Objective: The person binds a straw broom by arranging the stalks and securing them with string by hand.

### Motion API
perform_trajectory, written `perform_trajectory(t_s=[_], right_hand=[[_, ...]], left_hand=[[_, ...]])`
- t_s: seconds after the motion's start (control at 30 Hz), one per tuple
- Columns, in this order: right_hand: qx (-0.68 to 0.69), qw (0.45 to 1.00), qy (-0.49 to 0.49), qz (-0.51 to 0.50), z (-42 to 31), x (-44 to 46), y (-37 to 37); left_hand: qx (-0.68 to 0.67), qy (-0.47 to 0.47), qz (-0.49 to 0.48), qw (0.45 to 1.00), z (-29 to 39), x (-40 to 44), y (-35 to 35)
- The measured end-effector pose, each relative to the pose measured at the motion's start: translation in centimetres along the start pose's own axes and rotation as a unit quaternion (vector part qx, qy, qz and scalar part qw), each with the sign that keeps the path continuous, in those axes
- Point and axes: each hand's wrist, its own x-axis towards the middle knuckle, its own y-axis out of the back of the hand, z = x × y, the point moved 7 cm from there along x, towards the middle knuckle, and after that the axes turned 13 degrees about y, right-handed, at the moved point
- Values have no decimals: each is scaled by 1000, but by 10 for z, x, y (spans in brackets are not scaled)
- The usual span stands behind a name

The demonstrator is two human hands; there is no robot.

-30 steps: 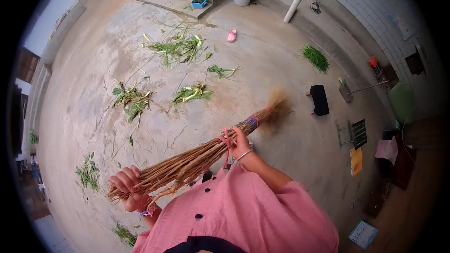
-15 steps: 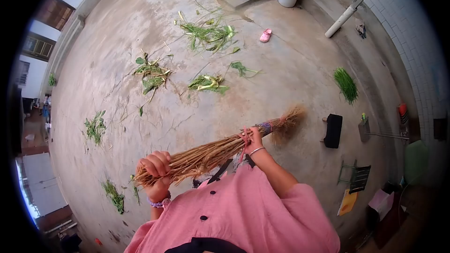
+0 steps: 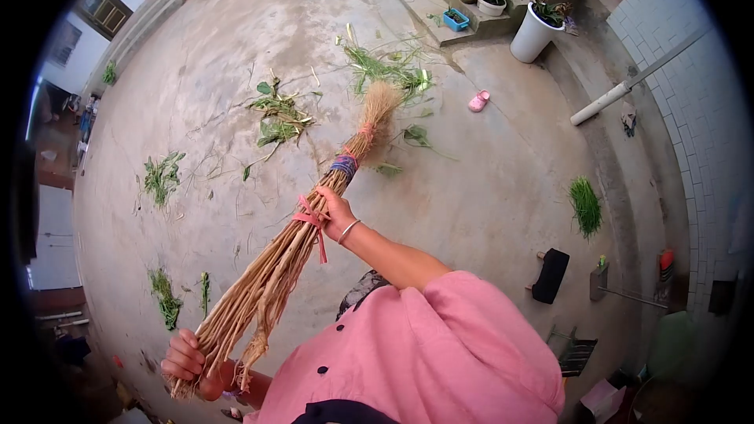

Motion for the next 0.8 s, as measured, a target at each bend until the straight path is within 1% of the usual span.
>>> perform_trajectory(t_s=[0.07,0.1,0.17,0.27,0.37,0.4,0.47,0.5,0.6,0.63,0.7,0.73,0.77,0.8], right_hand=[[9,999,32,-1,-28,-10,0],[-2,998,48,33,-43,-12,13],[-29,996,49,63,-77,-18,45],[-36,983,101,146,-137,-29,115],[-62,963,140,223,-198,-47,180],[-65,963,139,223,-213,-52,193],[-83,951,145,262,-244,-58,222],[-86,950,141,265,-254,-56,231],[-84,959,83,258,-272,-24,248],[-93,960,68,255,-272,-11,251],[-101,967,72,224,-267,11,208],[-82,973,25,216,-258,22,182],[-66,976,-21,206,-247,35,159],[-53,983,-51,168,-227,64,162]], left_hand=[[-128,17,-45,991,-22,8,5],[-159,30,-41,986,-38,12,-1],[-187,88,-55,977,-72,17,-20],[-221,191,-96,951,-119,14,-76],[-240,268,-190,914,-149,10,-144],[-240,268,-188,914,-157,13,-161],[-251,290,-276,882,-171,10,-207],[-250,293,-272,882,-177,9,-220],[-239,300,-277,881,-190,16,-268],[-222,286,-252,897,-187,18,-275],[-171,251,-204,931,-175,20,-280],[-139,225,-182,947,-166,22,-281],[-96,216,-124,964,-155,25,-276],[-53,203,-65,976,-142,28,-272]])
